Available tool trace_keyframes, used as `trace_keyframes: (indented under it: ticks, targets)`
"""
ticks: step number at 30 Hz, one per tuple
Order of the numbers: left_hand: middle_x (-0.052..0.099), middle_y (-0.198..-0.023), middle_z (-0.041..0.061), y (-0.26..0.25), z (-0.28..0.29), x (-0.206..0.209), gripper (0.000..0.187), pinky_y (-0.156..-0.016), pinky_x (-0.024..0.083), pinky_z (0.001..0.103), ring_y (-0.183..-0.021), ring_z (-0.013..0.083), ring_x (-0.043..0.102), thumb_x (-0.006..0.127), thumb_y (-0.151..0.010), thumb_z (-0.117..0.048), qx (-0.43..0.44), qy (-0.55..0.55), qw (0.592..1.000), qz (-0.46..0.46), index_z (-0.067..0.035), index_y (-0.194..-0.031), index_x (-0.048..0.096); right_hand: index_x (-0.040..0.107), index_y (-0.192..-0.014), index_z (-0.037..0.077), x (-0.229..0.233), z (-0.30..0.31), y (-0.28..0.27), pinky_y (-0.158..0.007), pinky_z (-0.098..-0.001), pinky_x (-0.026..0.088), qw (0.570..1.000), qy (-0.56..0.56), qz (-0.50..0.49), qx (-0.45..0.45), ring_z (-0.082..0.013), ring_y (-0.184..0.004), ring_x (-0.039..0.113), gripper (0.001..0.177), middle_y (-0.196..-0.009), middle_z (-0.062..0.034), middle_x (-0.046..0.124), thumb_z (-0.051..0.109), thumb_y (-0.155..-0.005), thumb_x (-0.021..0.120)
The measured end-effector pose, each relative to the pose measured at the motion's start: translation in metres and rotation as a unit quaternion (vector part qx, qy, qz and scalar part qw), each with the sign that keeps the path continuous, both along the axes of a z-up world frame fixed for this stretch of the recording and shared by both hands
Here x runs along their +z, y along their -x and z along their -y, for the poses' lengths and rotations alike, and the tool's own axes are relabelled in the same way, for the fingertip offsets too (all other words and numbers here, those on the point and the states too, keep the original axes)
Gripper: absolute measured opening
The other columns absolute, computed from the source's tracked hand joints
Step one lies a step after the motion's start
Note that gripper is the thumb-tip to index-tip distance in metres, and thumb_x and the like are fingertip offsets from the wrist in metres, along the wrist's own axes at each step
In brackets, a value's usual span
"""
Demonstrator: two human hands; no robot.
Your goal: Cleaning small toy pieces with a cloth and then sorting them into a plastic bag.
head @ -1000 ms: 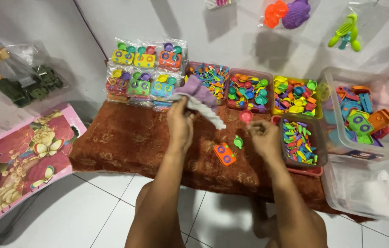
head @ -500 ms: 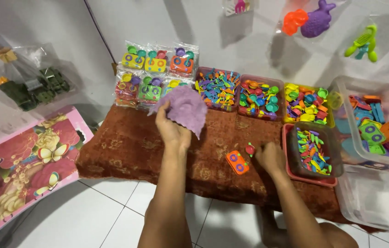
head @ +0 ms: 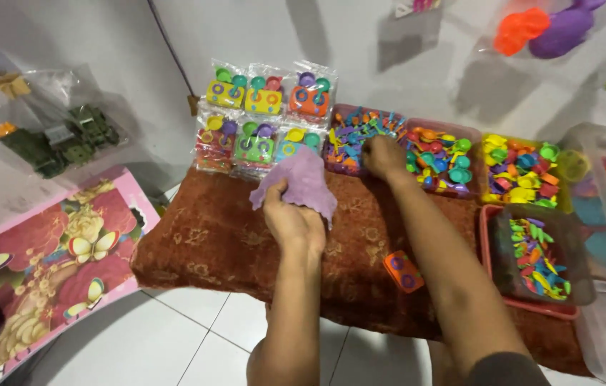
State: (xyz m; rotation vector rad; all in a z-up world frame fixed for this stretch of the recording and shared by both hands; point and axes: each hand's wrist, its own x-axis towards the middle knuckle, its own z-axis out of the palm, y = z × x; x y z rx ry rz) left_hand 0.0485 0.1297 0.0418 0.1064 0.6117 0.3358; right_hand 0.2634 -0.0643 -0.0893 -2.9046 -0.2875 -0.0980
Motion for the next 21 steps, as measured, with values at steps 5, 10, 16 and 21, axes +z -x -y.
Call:
trace_keyframes:
  ticks: [5,10,16,21]
  targets:
    - [0.061,-0.123,0.022,0.009,-0.004,0.015,0.049,-0.100,0.051,0.046,-0.119,0.0328,0.060,0.065,-0.080,-0.013,-0.004,0.000,1.000,-0.015,0.000,-0.127,0.056,0.081,-0.101,0.004,-0.030,0.001,-0.033,-0.088,-0.0537,0.060,0.996,0.081,0.003,0.022,-0.0414,-0.103,0.073,0.028,-0.099,-0.0211,0.077,0.021,-0.080,0.071]
    - [0.061,-0.124,0.022,0.020,-0.004,0.020,0.049,-0.101,0.051,0.045,-0.119,0.0315,0.060,0.065,-0.082,-0.014,-0.021,-0.004,1.000,-0.014,0.001,-0.128,0.056,0.079,-0.102,0.004,-0.016,0.003,-0.017,-0.088,-0.0554,0.059,0.999,0.047,0.002,0.003,-0.0427,-0.107,0.071,0.028,-0.102,-0.0222,0.075,0.020,-0.083,0.066]
    - [0.063,-0.123,0.021,0.022,-0.001,0.018,0.047,-0.100,0.051,0.046,-0.118,0.0313,0.061,0.066,-0.083,-0.014,-0.026,-0.008,1.000,-0.009,0.001,-0.127,0.059,0.075,-0.109,0.007,-0.045,0.016,-0.038,-0.094,-0.0563,0.056,0.999,-0.003,0.043,-0.012,-0.0423,-0.115,0.063,0.028,-0.113,-0.0169,0.064,0.027,-0.088,0.075]
    - [0.066,-0.119,0.021,0.017,-0.005,0.010,0.044,-0.098,0.053,0.047,-0.114,0.0312,0.064,0.068,-0.082,-0.013,-0.022,-0.020,1.000,-0.008,0.001,-0.123,0.061,0.077,-0.089,0.008,-0.050,0.019,-0.048,-0.082,-0.0568,0.055,0.985,-0.139,0.091,-0.050,-0.0437,-0.097,0.070,0.019,-0.085,-0.0207,0.072,0.021,-0.089,0.063]
